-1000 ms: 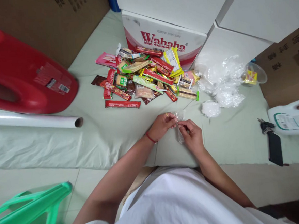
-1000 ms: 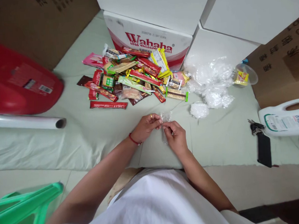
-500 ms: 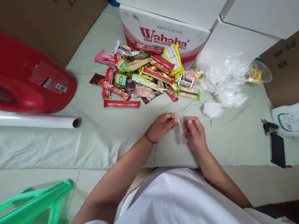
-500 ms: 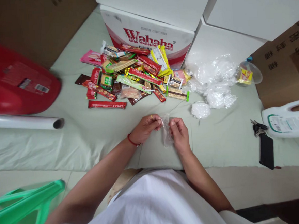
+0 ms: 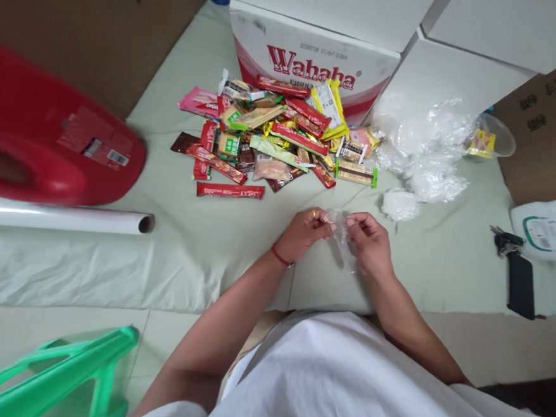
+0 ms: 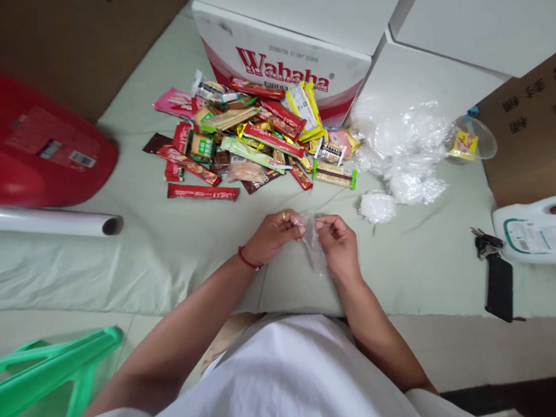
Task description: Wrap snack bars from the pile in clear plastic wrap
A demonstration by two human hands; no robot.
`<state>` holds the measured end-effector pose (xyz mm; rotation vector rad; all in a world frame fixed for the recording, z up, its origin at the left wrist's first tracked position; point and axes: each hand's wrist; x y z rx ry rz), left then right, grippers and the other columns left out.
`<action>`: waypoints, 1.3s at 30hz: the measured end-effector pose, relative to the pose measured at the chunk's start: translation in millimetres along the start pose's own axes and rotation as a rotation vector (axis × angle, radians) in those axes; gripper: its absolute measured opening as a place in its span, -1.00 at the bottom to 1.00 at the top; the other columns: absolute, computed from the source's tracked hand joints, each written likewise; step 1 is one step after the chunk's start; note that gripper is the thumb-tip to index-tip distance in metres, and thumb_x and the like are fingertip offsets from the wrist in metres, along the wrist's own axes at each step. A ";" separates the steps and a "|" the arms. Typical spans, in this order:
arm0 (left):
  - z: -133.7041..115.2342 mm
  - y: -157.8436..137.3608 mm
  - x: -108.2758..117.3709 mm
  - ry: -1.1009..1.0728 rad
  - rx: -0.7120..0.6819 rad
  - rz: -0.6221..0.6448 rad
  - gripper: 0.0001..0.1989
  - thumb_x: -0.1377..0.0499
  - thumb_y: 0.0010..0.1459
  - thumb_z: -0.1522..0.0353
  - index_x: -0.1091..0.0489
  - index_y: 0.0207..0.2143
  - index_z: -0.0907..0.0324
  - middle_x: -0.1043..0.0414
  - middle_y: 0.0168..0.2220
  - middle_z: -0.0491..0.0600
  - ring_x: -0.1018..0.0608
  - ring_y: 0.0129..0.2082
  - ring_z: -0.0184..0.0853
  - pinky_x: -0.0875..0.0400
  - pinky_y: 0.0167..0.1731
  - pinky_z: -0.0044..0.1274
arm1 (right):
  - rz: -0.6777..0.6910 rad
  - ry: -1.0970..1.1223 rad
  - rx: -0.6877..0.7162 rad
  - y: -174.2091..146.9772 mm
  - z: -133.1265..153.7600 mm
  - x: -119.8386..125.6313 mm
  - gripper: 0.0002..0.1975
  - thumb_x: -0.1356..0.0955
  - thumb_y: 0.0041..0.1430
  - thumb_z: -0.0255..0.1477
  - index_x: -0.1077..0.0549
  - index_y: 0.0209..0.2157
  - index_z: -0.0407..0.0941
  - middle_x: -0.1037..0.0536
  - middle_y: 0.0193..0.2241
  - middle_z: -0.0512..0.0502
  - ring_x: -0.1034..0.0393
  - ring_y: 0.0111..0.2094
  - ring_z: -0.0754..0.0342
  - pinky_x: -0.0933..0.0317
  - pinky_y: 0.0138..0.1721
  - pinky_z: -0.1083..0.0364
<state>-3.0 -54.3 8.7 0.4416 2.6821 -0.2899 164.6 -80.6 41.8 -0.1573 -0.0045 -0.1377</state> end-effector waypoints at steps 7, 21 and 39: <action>0.4 3.3 11.5 -0.045 0.042 -0.042 -0.49 -0.53 -0.12 0.04 -0.41 -0.45 0.20 -0.44 -0.52 -0.16 -0.44 -0.49 -0.47 -0.36 -0.43 -0.57 | -0.016 0.153 -0.182 21.3 11.7 48.6 -0.58 -0.66 -0.14 -0.19 -0.53 -0.33 -0.07 -0.39 -0.45 0.09 -0.16 -0.52 0.24 -0.15 -0.52 0.20; -12.1 0.7 23.1 0.123 0.172 0.157 -0.52 -0.55 -0.16 0.07 -0.42 -0.49 0.20 -0.42 -0.56 -0.18 -0.41 -0.57 -0.51 -0.33 -0.51 -0.61 | 0.017 0.135 -0.307 17.4 10.5 87.8 -0.56 -0.70 -0.21 -0.21 -0.55 -0.37 -0.08 -0.37 -0.51 0.11 -0.12 -0.56 0.25 -0.09 -0.59 0.23; -3.8 4.0 20.0 0.069 0.065 0.015 -0.59 -0.36 0.12 0.06 -0.29 -0.31 0.14 -0.43 -0.47 -0.18 -0.36 -0.67 -0.54 -0.11 -0.65 -0.61 | 0.019 -0.116 -0.247 -3.4 -2.0 62.7 -0.36 -0.57 -0.03 0.10 -0.59 -0.07 -0.07 -0.49 -0.48 0.07 -0.13 -0.55 0.20 0.03 -0.58 0.19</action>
Point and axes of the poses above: each hand's wrist, its own y-axis towards the middle knuckle, its own x-axis out of the back of the hand, z = x × y
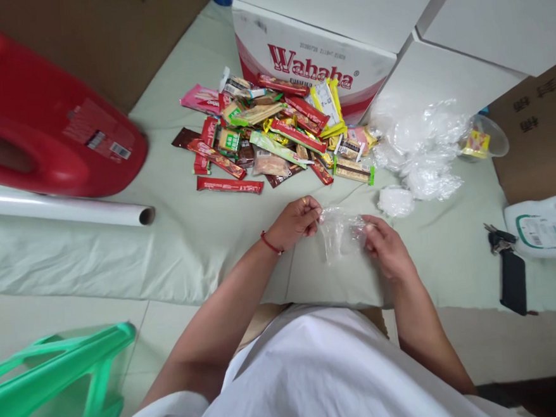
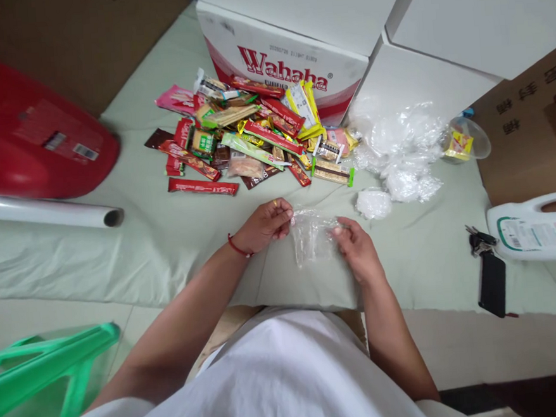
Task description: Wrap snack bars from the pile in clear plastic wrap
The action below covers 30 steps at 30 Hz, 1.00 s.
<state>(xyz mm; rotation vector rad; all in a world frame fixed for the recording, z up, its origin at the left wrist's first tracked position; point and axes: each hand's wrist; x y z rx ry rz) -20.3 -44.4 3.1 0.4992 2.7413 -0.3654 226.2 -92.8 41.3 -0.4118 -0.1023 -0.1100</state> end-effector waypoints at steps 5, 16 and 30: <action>0.8 -7.0 -10.2 0.236 -0.113 -0.389 -0.78 -0.31 0.12 0.30 -0.32 -0.27 0.12 -0.41 -0.34 -0.11 -0.46 -0.46 -0.41 -0.33 -0.44 -0.53 | 0.025 -0.071 0.033 -5.5 -1.3 -13.6 -0.57 -0.60 -0.04 -0.06 -0.54 -0.39 -0.11 -0.29 -0.64 0.15 0.02 -0.59 0.23 0.13 -0.55 0.16; -5.3 -61.6 -36.4 1.044 -0.404 0.161 -0.59 -0.27 0.29 0.09 -0.51 0.04 0.15 -0.61 -0.04 0.12 -0.58 0.01 -0.05 -0.32 0.10 -0.24 | 0.034 0.074 0.042 -3.2 5.8 -23.0 -0.54 -0.62 -0.05 -0.12 -0.52 -0.24 -0.09 -0.27 -0.62 0.20 -0.04 -0.61 0.24 0.10 -0.60 0.19; 8.5 -63.6 -30.4 0.725 -0.274 -0.106 -0.78 -0.13 0.31 0.28 -0.52 -0.33 0.14 -0.55 -0.37 -0.05 -0.55 -0.29 -0.28 -0.40 -0.14 -0.44 | 0.104 0.066 -0.040 -29.4 3.2 -19.8 -0.12 -0.64 -0.08 -0.13 -0.33 0.23 -0.01 -0.58 -0.32 0.04 -0.33 -0.45 0.16 -0.09 -0.54 0.21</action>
Point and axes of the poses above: each hand's wrist, its own y-axis towards the middle knuckle, its own x-axis out of the back of the hand, z = x × y
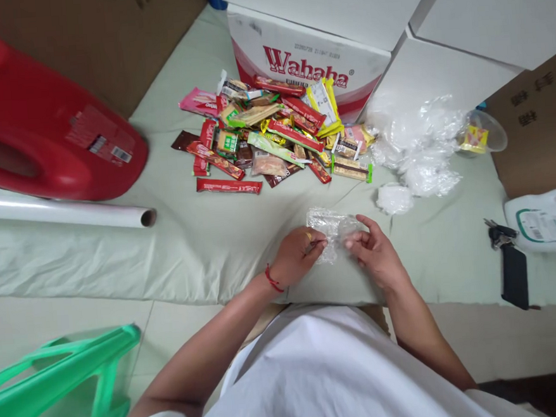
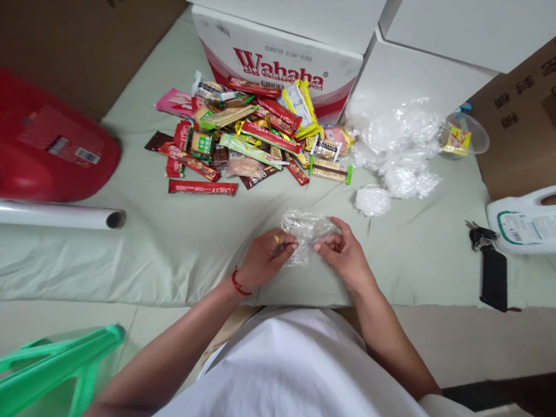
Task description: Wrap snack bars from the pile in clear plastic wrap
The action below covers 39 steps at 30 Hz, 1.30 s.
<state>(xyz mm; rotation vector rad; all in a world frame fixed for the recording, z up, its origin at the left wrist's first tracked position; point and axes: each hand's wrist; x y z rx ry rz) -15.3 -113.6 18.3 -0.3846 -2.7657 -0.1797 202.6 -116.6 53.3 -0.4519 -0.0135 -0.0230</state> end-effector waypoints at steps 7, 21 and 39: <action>7.1 -8.7 15.4 -0.531 0.109 -0.129 -0.72 -0.34 0.22 0.13 -0.54 -0.33 0.17 -0.54 -0.39 -0.05 -0.53 -0.35 -0.33 -0.41 -0.21 -0.46 | 0.007 0.105 -0.007 5.1 -2.3 11.5 -0.25 -0.65 -0.12 -0.29 -0.43 0.13 -0.02 -0.51 -0.39 0.10 -0.24 -0.48 0.20 0.01 -0.54 0.22; 31.2 -43.3 90.0 -0.675 0.095 -0.122 -0.77 -0.37 0.14 0.17 -0.59 -0.34 0.15 -0.59 -0.32 0.05 -0.58 -0.21 -0.17 -0.40 -0.11 -0.34 | -0.090 -0.063 0.028 19.6 -16.4 61.8 -0.40 -0.62 -0.10 -0.17 -0.52 -0.04 -0.08 -0.39 -0.42 0.09 -0.09 -0.51 0.21 0.03 -0.54 0.19; -40.9 -58.2 18.8 0.724 -0.346 0.425 -0.63 -0.18 0.37 0.18 -0.50 0.13 0.13 -0.57 -0.30 0.04 -0.57 -0.28 -0.15 -0.32 -0.20 -0.31 | 0.718 -0.897 0.854 -14.4 22.1 -0.2 -0.39 -0.23 0.42 -0.52 -0.25 0.43 0.12 -0.61 0.09 -0.16 -0.56 -0.04 -0.02 -0.47 -0.08 0.02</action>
Point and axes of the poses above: each hand's wrist, its own y-axis towards the middle knuckle, its own x-axis out of the back of the hand, z = x × y
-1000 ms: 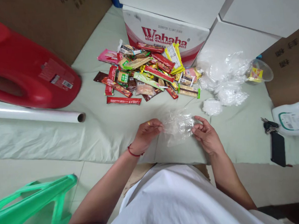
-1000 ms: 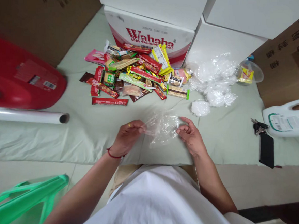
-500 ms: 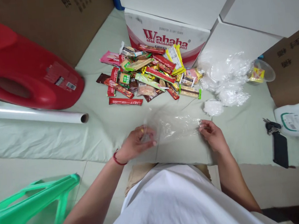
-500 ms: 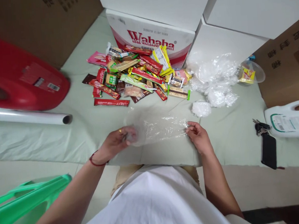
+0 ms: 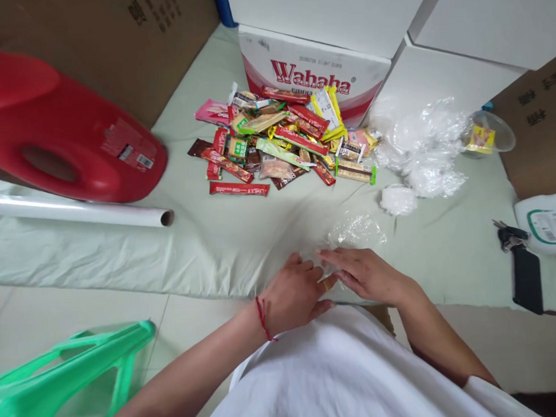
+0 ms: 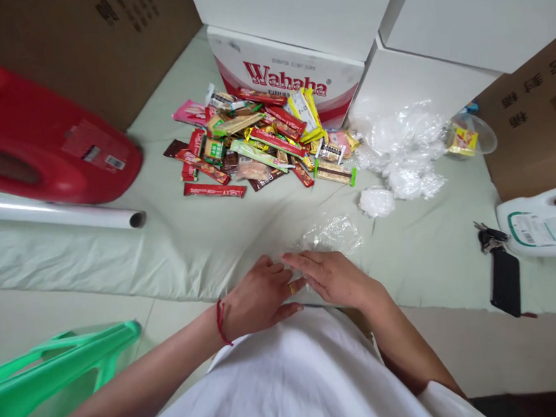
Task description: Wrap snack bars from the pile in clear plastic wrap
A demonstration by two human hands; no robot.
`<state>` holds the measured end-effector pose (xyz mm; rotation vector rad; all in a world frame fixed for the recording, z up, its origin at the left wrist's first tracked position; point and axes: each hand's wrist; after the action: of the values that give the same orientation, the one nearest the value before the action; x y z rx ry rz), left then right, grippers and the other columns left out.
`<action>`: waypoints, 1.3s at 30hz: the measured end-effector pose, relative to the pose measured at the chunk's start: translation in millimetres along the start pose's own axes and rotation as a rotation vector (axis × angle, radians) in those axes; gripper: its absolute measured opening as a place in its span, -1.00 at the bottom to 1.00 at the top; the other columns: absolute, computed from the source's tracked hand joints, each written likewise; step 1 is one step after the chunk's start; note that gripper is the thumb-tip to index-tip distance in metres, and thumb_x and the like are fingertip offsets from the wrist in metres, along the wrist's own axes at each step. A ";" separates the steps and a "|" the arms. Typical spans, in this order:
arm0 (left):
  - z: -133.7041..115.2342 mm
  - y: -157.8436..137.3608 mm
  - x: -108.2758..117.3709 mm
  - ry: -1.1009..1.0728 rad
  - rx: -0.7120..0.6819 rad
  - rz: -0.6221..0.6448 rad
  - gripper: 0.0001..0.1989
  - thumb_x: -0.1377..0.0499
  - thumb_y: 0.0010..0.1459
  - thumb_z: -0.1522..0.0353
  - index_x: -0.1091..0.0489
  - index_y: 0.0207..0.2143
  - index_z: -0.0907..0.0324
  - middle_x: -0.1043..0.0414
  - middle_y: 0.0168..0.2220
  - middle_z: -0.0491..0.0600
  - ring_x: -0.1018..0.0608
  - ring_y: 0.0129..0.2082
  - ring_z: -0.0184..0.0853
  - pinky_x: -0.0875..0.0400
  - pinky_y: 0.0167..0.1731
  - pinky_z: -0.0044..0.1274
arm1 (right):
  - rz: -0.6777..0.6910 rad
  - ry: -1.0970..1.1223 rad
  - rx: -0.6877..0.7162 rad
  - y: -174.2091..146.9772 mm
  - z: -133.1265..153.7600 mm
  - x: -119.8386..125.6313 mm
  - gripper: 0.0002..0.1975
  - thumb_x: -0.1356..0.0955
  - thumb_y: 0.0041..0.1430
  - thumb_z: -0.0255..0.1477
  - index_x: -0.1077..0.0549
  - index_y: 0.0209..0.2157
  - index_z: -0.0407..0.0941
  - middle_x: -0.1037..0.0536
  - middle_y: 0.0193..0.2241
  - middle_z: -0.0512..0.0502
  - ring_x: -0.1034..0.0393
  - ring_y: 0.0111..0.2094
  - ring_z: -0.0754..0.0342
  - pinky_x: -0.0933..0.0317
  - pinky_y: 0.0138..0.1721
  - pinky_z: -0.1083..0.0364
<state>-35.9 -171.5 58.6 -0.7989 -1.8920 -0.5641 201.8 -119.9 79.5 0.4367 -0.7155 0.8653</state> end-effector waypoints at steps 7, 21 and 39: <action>7.2 0.9 -3.0 -0.312 0.411 -0.326 -0.62 0.06 0.41 0.36 -0.50 0.06 0.18 -0.59 -0.18 0.07 -0.60 -0.28 -0.25 -0.42 -0.24 -0.42 | -0.128 0.018 0.010 -21.0 -8.8 -10.1 -0.61 -0.22 0.47 -0.50 -0.59 0.11 0.05 -0.66 -0.09 -0.16 -0.56 -0.14 0.01 -0.46 -0.18 0.06; 63.0 36.6 3.6 -0.342 0.761 -0.401 -0.73 -0.10 0.33 0.20 -0.51 -0.31 0.13 -0.45 -0.52 -0.08 -0.47 -0.48 -0.30 -0.27 -0.34 -0.48 | -0.376 -0.030 -0.128 -62.2 -19.7 -4.4 -0.72 -0.30 0.44 -0.41 -0.66 -0.03 0.07 -0.68 -0.17 -0.14 -0.59 -0.21 0.00 -0.50 -0.22 0.03; 39.4 -44.3 -21.7 0.219 0.717 -0.632 -0.59 -0.17 0.25 0.46 -0.52 0.12 0.03 -0.45 0.20 0.18 -0.28 0.40 0.13 -0.06 0.37 0.05 | -0.128 -0.011 -0.356 -93.9 -34.9 -10.8 -0.72 -0.30 0.46 -0.33 -0.65 0.01 0.07 -0.69 -0.14 -0.13 -0.62 -0.20 -0.05 -0.53 -0.20 -0.02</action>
<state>-85.4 -181.0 20.4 0.3258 -1.9252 -0.2804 286.5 -159.2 41.5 0.1665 -0.8238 0.5991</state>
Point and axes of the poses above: each hand's wrist, its own y-axis towards the middle knuckle, its own x-axis out of the back of the hand, z = x × y
